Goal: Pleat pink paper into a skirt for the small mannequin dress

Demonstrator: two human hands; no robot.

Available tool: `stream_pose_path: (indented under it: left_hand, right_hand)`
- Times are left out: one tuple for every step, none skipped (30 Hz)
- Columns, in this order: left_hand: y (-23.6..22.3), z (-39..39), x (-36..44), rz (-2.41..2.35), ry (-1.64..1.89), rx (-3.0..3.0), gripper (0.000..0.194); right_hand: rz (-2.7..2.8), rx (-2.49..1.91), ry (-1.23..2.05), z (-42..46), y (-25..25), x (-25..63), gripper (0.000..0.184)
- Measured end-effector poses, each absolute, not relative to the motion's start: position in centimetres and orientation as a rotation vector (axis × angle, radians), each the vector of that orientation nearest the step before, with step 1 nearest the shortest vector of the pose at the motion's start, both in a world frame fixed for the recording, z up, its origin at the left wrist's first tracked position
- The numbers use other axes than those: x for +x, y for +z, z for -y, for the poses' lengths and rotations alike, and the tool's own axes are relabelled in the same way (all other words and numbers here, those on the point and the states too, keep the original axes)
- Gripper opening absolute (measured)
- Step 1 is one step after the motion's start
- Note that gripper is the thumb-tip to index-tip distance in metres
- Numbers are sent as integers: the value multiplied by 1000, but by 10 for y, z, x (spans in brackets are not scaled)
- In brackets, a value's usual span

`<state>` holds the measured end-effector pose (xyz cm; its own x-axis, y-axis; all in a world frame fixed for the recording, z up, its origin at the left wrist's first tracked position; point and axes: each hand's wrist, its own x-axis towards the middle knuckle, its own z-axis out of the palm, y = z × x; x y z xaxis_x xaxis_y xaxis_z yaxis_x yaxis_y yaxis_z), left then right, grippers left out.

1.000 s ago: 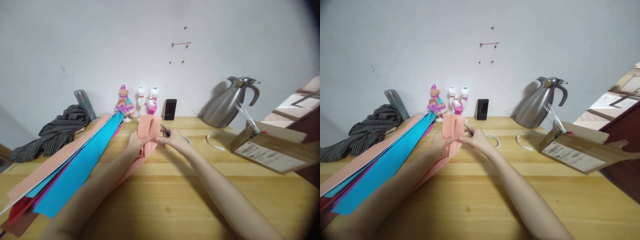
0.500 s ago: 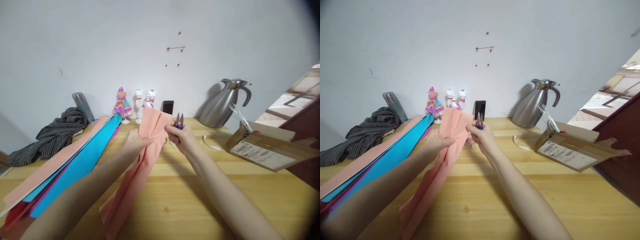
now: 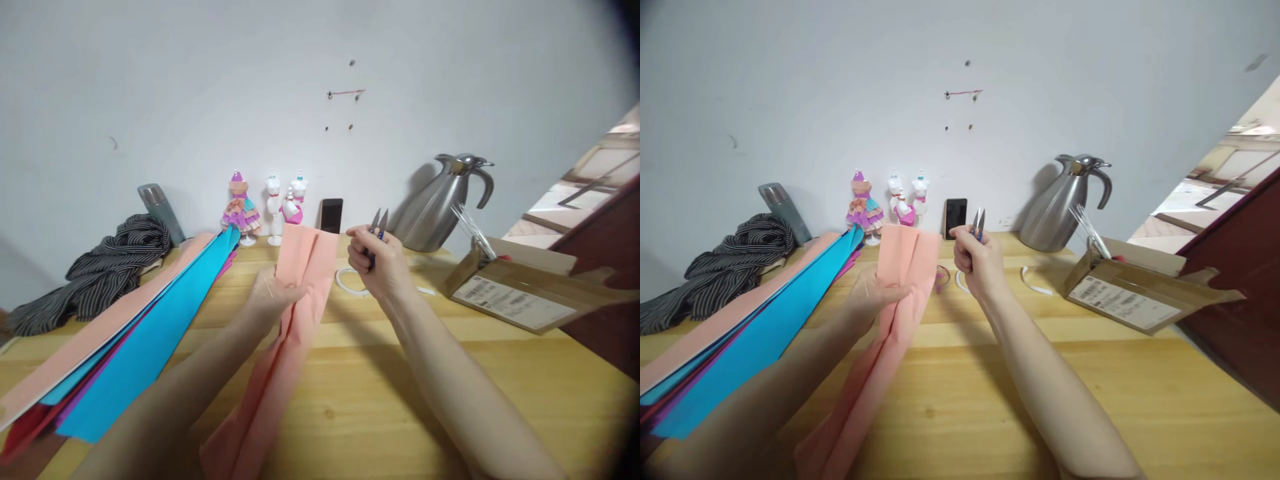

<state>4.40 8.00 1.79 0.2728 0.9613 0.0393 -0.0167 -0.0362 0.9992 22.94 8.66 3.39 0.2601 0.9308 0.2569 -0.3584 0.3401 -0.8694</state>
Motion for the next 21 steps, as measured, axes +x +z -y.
stream_pose_path:
  left_hand:
    - [15, -83, 41, -968, 1043, 1317, 27]
    - [12, -87, 38, -977, 1054, 1289, 27]
    - [8, -90, 35, -997, 1063, 1267, 26]
    - [4, -94, 32, -1014, 1077, 1251, 27]
    - [0, -97, 31, -1018, 1081, 1238, 29]
    - [-5, -100, 30, -1001, 1078, 1229, 31]
    - [-10, -102, 30, -976, 1077, 1222, 33]
    - [-14, -103, 32, -951, 1067, 1216, 34]
    - [-19, -103, 34, -933, 1067, 1210, 36]
    - [-22, -103, 38, -921, 1063, 1207, 37]
    - [-25, -103, 41, -913, 1061, 1204, 37]
    - [-27, -102, 44, -917, 1057, 1203, 37]
    - [-28, -101, 47, -922, 1042, 1203, 37]
    - [-29, -100, 49, -922, 1028, 1201, 37]
    - [-30, -100, 51, -922, 1014, 1198, 37]
    - [-31, -100, 51, -919, 1004, 1194, 36]
    - [-31, -100, 50, -911, 992, 1192, 35]
    - [-31, -101, 49, -897, 981, 1193, 33]
    - [-32, -102, 47, -885, 973, 1196, 31]
    - [-32, -103, 44, -879, 963, 1199, 28]
    - [-32, -105, 42, -867, 950, 1199, 27]
  right_hand:
    - [951, -808, 1062, -89, 32, 232, 31]
    - [1022, -842, 1134, -91, 29, 235, 37]
    - [1104, -884, 1216, -93, 25, 237, 42]
    - [1187, -927, 1289, -95, 20, 238, 45]
    - [1259, -971, 1338, -97, 13, 239, 46]
    - [1314, -1019, 1358, -98, 5, 238, 44]
    - [1341, -1067, 1336, -98, -4, 238, 41]
    - [1339, -1112, 1281, -97, -14, 236, 39]
    - [1317, -1161, 1233, -94, -24, 233, 40]
    - [1275, -1195, 1224, -91, -33, 230, 42]
    - [1241, -1196, 1261, -86, -43, 226, 43]
    - [1214, -1175, 1324, -82, -51, 221, 42]
    - [1170, -1129, 1350, -77, -58, 216, 40]
    - [1126, -1069, 1361, -73, -63, 210, 36]
    - [1083, -1011, 1365, -70, -68, 205, 34]
    - [1035, -974, 1367, -68, -71, 201, 33]
    - [988, -965, 1370, -66, -73, 197, 33]
    - [955, -966, 1380, -66, -74, 194, 33]
    - [932, -978, 1394, -66, -75, 193, 34]
    - [920, -995, 1410, -66, -76, 193, 36]
    - [916, -1009, 1426, -67, -76, 194, 37]
